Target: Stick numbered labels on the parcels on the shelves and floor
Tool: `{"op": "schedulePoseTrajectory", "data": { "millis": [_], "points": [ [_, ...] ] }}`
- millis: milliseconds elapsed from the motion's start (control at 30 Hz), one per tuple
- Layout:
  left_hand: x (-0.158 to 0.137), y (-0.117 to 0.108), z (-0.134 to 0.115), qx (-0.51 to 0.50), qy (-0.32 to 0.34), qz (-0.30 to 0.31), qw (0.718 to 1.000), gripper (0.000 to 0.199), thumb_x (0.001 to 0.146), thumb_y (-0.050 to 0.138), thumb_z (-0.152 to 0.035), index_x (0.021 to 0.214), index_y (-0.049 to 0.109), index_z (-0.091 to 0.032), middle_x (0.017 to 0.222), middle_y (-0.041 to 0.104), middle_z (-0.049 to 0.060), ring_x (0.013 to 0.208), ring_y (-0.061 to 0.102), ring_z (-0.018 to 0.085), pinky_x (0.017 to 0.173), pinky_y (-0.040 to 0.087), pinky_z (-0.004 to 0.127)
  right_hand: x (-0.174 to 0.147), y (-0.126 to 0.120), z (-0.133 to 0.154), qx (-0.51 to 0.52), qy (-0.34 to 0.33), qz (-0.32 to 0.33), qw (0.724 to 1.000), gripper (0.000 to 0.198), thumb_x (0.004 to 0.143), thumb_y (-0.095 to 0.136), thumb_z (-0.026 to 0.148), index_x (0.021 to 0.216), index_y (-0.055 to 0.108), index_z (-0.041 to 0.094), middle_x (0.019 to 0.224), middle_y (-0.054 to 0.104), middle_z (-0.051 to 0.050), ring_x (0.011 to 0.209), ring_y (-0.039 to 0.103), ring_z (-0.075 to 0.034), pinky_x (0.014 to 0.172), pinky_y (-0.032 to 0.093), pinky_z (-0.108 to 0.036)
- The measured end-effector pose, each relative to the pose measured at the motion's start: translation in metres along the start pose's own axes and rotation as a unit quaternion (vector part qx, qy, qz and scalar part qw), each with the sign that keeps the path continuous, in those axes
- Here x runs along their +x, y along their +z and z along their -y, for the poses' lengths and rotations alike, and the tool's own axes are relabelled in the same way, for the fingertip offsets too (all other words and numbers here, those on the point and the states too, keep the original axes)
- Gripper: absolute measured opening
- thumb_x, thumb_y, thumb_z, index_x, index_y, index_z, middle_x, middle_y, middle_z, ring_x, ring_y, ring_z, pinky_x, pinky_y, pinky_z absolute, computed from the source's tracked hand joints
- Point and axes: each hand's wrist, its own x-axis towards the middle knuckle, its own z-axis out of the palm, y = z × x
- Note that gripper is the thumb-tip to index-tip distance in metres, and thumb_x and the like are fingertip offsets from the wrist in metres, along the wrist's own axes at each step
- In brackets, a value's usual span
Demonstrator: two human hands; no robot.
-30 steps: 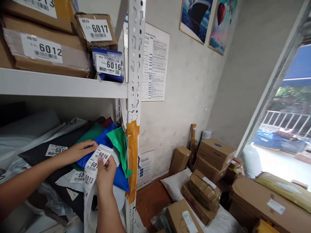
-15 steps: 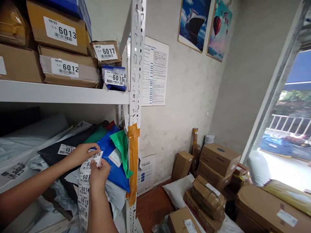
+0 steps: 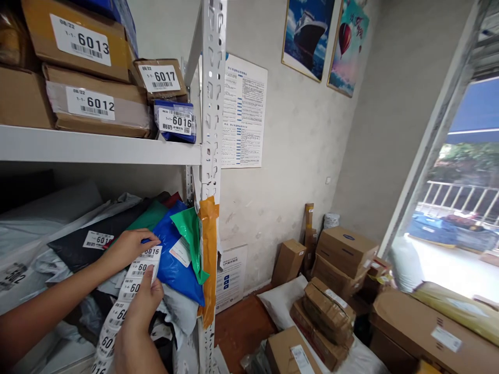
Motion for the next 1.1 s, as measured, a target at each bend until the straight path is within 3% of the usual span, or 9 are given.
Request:
{"op": "schedulePoseTrajectory", "data": {
  "millis": [133, 233, 400, 533, 600, 733, 867, 1000, 1100],
  "points": [
    [0.001, 0.000, -0.003, 0.008, -0.005, 0.001, 1.000, 0.047, 0.075, 0.046, -0.061, 0.071, 0.072, -0.022, 0.083, 0.073, 0.007, 0.081, 0.067, 0.025, 0.077, 0.048, 0.032, -0.011, -0.006, 0.010, -0.020, -0.016, 0.029, 0.999, 0.059, 0.063, 0.070, 0.067, 0.091, 0.070, 0.015, 0.098, 0.074, -0.013, 0.094, 0.069, -0.027, 0.088, 0.054, -0.038],
    [0.003, 0.002, 0.001, 0.011, -0.002, 0.002, 1.000, 0.047, 0.075, 0.045, -0.060, 0.071, 0.072, -0.022, 0.085, 0.073, 0.007, 0.083, 0.067, 0.024, 0.078, 0.048, 0.032, -0.016, -0.010, 0.022, -0.037, -0.012, 0.056, 0.998, 0.057, 0.055, 0.078, 0.063, 0.087, 0.069, 0.016, 0.095, 0.075, -0.012, 0.092, 0.069, -0.028, 0.088, 0.053, -0.040],
    [0.001, 0.003, 0.006, 0.055, 0.018, 0.019, 0.998, 0.048, 0.083, 0.038, -0.055, 0.078, 0.070, -0.019, 0.088, 0.070, 0.009, 0.082, 0.065, 0.023, 0.079, 0.047, 0.032, -0.024, -0.029, 0.016, -0.049, 0.057, -0.032, 0.997, 0.061, 0.043, 0.079, 0.069, 0.072, 0.067, 0.017, 0.076, 0.074, -0.011, 0.071, 0.069, -0.025, 0.076, 0.056, -0.039],
    [0.006, -0.006, -0.022, 0.198, 0.050, -0.047, 0.978, 0.049, 0.089, 0.029, -0.048, 0.090, 0.067, -0.017, 0.094, 0.063, 0.013, 0.089, 0.060, 0.029, 0.083, 0.045, 0.039, -0.030, -0.043, 0.032, -0.104, 0.016, 0.079, 0.991, 0.053, 0.054, 0.078, 0.064, 0.073, 0.068, 0.016, 0.073, 0.072, -0.009, 0.064, 0.064, -0.022, 0.068, 0.053, -0.037],
    [0.019, -0.009, -0.043, 0.203, 0.034, -0.068, 0.976, 0.051, 0.090, 0.026, -0.051, 0.096, 0.063, -0.017, 0.095, 0.061, 0.014, 0.093, 0.058, 0.032, 0.085, 0.044, 0.042, -0.026, -0.044, 0.056, -0.135, -0.021, 0.118, 0.984, 0.051, 0.059, 0.077, 0.060, 0.081, 0.069, 0.015, 0.074, 0.071, -0.007, 0.065, 0.061, -0.019, 0.068, 0.051, -0.033],
    [0.059, -0.005, -0.062, 0.076, -0.076, 0.015, 0.994, 0.048, 0.077, 0.052, -0.047, 0.115, 0.046, -0.017, 0.089, 0.061, 0.009, 0.086, 0.061, 0.029, 0.075, 0.048, 0.037, -0.011, -0.042, 0.104, -0.172, -0.043, 0.129, 0.976, 0.047, 0.060, 0.077, 0.059, 0.078, 0.062, 0.018, 0.061, 0.057, 0.003, 0.057, 0.050, -0.011, 0.059, 0.043, -0.023],
    [0.074, -0.006, -0.047, 0.022, -0.075, 0.129, 0.988, 0.043, 0.065, 0.057, -0.033, 0.106, 0.054, -0.021, 0.074, 0.061, 0.000, 0.060, 0.060, 0.021, 0.055, 0.047, 0.029, -0.001, -0.037, 0.127, -0.165, -0.097, 0.134, 0.972, 0.043, 0.063, 0.076, 0.057, 0.068, 0.056, 0.019, 0.069, 0.062, 0.001, 0.063, 0.055, -0.011, 0.062, 0.045, -0.022],
    [0.061, -0.022, -0.035, -0.037, -0.020, 0.258, 0.965, 0.028, 0.061, 0.062, -0.038, 0.084, 0.071, -0.024, 0.088, 0.071, 0.001, 0.081, 0.065, 0.023, 0.070, 0.049, 0.027, 0.022, -0.019, 0.118, -0.083, -0.075, 0.097, 0.989, 0.046, 0.063, 0.075, 0.058, 0.080, 0.061, 0.018, 0.071, 0.071, -0.004, 0.059, 0.062, -0.016, 0.058, 0.050, -0.027],
    [0.056, -0.028, -0.035, -0.065, -0.035, 0.255, 0.964, 0.036, 0.066, 0.059, -0.054, 0.073, 0.071, -0.021, 0.082, 0.073, 0.003, 0.082, 0.064, 0.026, 0.073, 0.048, 0.030, 0.048, -0.002, 0.095, -0.029, -0.053, 0.019, 0.998, 0.048, 0.055, 0.079, 0.055, 0.078, 0.064, 0.017, 0.073, 0.074, -0.008, 0.064, 0.067, -0.022, 0.063, 0.054, -0.033]
  ]
}}
